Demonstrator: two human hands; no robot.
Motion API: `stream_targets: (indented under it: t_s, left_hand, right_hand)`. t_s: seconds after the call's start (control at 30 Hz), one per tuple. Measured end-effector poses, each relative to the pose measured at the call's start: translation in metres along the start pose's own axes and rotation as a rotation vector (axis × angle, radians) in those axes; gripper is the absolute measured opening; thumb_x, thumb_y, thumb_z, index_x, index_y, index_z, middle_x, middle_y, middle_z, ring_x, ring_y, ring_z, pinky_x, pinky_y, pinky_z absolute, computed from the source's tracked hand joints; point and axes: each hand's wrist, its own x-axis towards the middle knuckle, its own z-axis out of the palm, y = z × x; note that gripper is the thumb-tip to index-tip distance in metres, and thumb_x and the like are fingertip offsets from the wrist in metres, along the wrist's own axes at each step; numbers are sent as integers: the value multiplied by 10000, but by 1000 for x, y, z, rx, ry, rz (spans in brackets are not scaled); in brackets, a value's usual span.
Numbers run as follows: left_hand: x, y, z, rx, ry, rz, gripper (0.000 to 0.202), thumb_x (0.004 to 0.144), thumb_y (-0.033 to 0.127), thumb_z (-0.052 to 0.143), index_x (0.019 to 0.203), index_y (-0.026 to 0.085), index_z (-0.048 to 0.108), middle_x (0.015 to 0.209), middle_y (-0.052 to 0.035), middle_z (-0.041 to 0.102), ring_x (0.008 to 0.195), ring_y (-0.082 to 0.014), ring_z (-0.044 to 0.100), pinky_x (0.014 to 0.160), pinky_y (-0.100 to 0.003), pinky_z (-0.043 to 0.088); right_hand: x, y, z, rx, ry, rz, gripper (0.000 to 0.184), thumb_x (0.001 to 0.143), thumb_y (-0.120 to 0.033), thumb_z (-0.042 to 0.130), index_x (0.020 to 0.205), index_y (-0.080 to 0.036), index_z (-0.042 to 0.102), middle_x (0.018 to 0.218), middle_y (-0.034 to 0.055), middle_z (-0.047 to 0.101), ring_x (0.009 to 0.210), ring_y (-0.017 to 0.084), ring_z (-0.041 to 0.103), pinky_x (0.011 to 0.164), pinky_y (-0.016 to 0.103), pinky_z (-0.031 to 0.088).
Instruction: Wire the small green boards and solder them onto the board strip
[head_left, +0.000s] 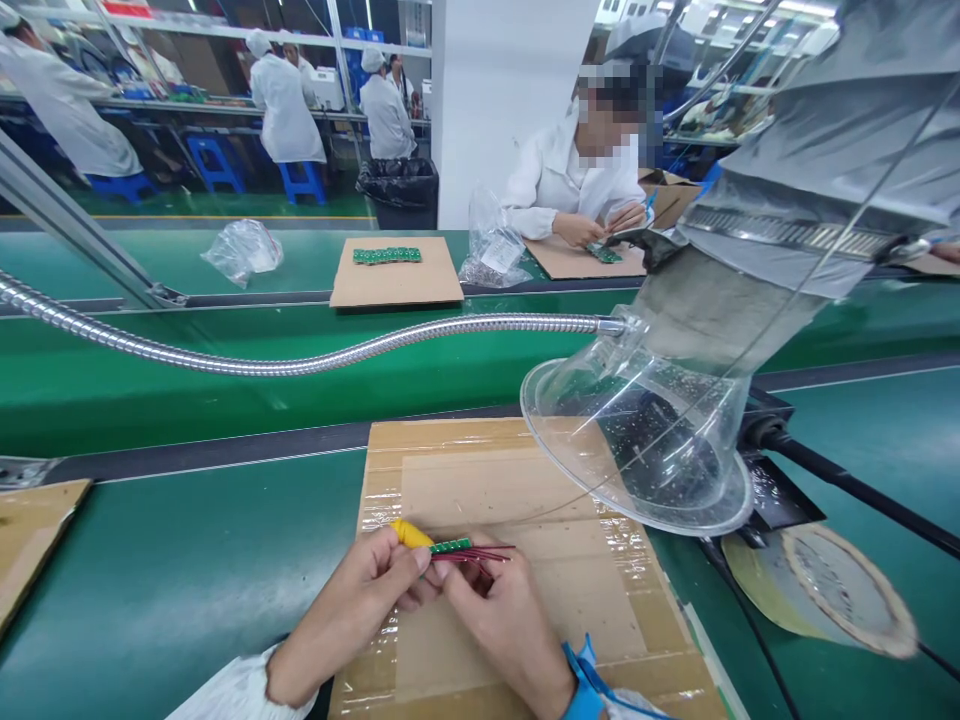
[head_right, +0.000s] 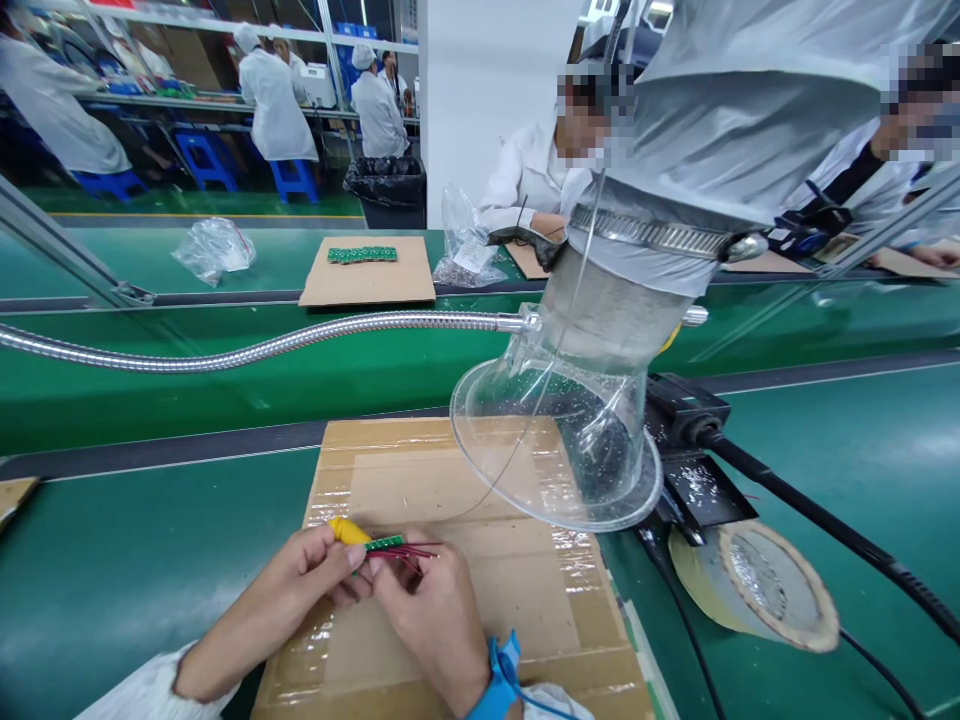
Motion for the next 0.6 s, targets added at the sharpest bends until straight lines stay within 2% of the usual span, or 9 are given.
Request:
stream_targets:
  t_s: [0.2, 0.4, 0.6]
  left_hand:
    - [0, -2, 5, 61, 72, 14, 591, 827, 757, 611, 831, 167, 636, 762, -55, 707, 726, -174, 644, 681, -293, 485]
    - [1, -5, 7, 99, 110, 12, 570, 837, 737, 602, 807, 167, 612, 760, -52, 680, 709, -171, 601, 663, -295, 453]
    - [1, -8, 8, 95, 131, 8, 556, 827, 727, 612, 777, 173, 592, 731, -41, 652, 705, -176, 593, 657, -293, 452]
  right_hand:
    - [-2, -5, 2, -163, 90, -98, 201, 882, -251, 605, 685, -212, 615, 618, -19, 600, 576, 134, 526, 550, 223, 407]
    - [-3, -3, 3, -215, 81, -118, 177, 903, -251, 571, 750, -211, 651, 659, -5, 647, 596, 143, 569, 568, 229, 408]
    - [-4, -4, 4, -236, 92, -137, 195, 911, -261, 557, 730, -217, 614, 645, -10, 635, 585, 137, 567, 561, 229, 386]
